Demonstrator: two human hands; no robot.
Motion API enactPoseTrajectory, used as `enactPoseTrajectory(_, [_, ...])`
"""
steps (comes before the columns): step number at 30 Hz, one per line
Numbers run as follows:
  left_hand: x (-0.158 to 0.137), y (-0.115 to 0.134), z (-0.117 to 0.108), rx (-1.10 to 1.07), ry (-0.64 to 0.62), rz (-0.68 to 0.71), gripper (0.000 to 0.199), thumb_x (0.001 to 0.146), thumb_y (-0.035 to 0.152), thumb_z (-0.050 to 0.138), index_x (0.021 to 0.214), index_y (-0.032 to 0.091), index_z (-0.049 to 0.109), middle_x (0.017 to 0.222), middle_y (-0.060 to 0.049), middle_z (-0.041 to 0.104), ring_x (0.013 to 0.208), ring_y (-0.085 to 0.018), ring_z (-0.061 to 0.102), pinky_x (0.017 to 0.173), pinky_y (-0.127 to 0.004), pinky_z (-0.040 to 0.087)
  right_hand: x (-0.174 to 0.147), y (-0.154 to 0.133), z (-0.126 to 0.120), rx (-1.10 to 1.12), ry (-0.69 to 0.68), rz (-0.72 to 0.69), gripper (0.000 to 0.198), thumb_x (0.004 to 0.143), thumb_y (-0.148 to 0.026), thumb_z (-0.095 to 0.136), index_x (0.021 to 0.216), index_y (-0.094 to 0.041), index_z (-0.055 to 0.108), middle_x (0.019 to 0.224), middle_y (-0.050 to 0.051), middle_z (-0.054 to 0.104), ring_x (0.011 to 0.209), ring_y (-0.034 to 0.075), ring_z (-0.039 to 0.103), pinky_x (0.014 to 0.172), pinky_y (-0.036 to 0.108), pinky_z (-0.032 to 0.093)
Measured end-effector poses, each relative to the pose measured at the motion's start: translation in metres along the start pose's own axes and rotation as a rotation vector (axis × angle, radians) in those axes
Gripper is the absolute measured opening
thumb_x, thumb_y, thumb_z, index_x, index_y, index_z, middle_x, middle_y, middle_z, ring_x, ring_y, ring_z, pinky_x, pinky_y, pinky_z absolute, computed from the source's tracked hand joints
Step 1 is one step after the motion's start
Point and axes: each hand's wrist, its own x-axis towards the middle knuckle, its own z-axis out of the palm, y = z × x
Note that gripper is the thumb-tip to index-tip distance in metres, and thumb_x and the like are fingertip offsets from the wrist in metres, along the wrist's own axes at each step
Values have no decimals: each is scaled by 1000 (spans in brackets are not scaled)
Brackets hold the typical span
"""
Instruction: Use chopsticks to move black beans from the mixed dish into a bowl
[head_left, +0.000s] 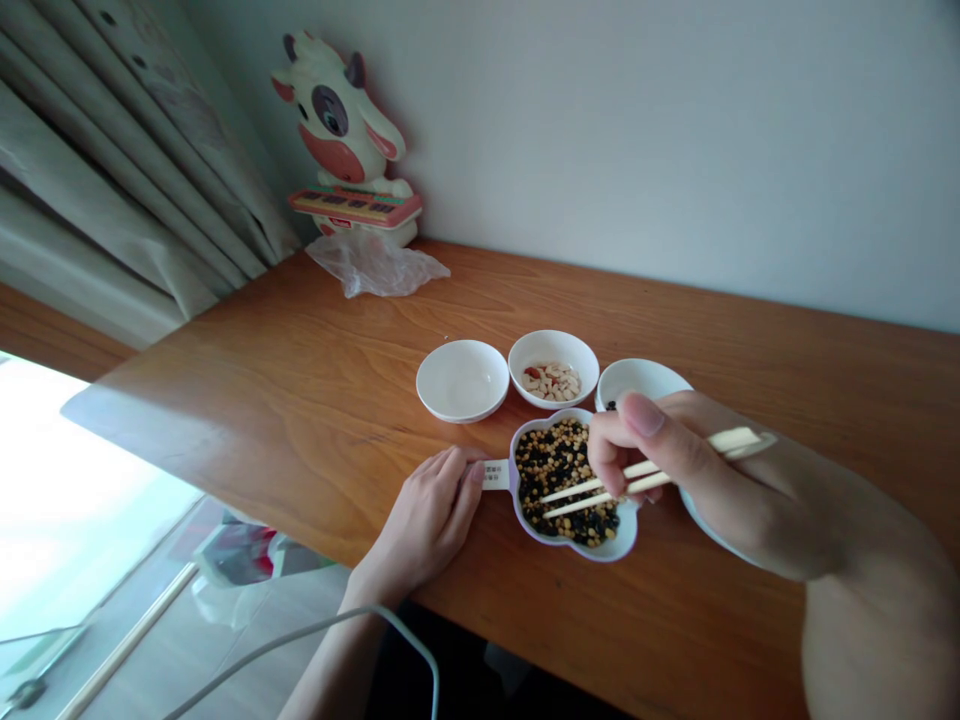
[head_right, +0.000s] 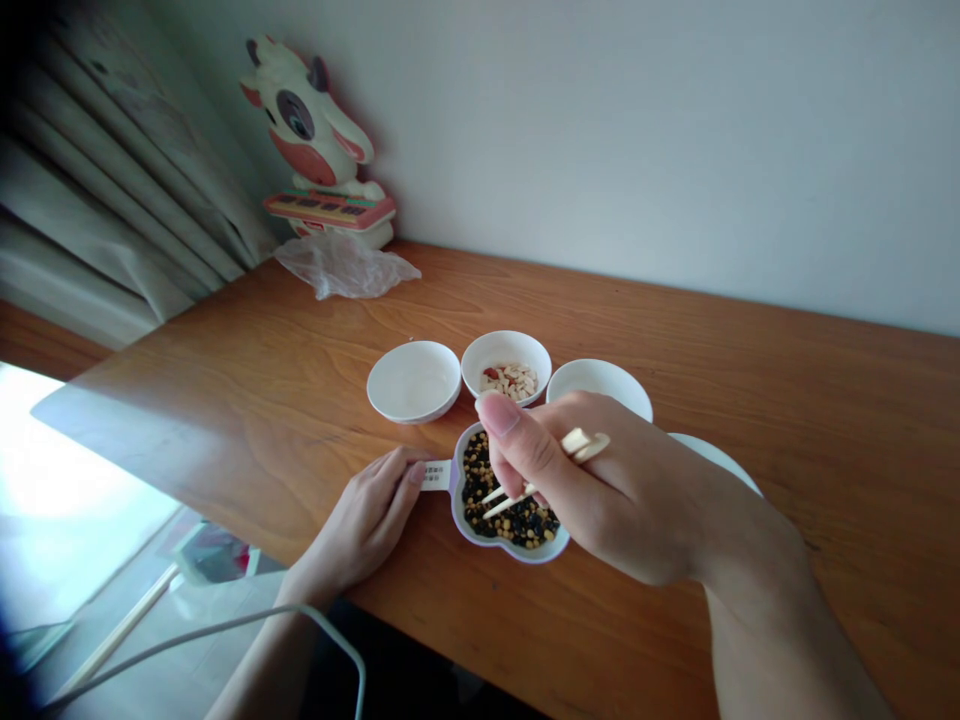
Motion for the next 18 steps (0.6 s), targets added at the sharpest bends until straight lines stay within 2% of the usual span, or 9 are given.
enactPoseTrajectory(6, [0,1,0,-9,5,1,24,106,32,39,106,23,60,100,-7,68,90,-22,63,86,-37,49,2,0,2,7,-3,-4,61,104,-60,19,79,-21,58,71,1,53,66,15,48,64,31,38])
enactPoseTrajectory(11, [0,1,0,-13,2,1,23,106,32,39,106,22,60,99,-6,67,89,-22,62,86,-36,48,2,16,7,11,38,-36,56,106,-55,22,79,-21,58,67,-1,50,60,13,44,58,30,35])
enactPoseTrajectory(18, [-1,-1,0,-13,-16,-6,23,107,34,37,102,23,57,98,-6,65,88,-21,60,86,-36,47,-1,14,3,-1,84,-62,58,105,-57,23,77,-21,59,67,0,54,62,13,50,62,29,39])
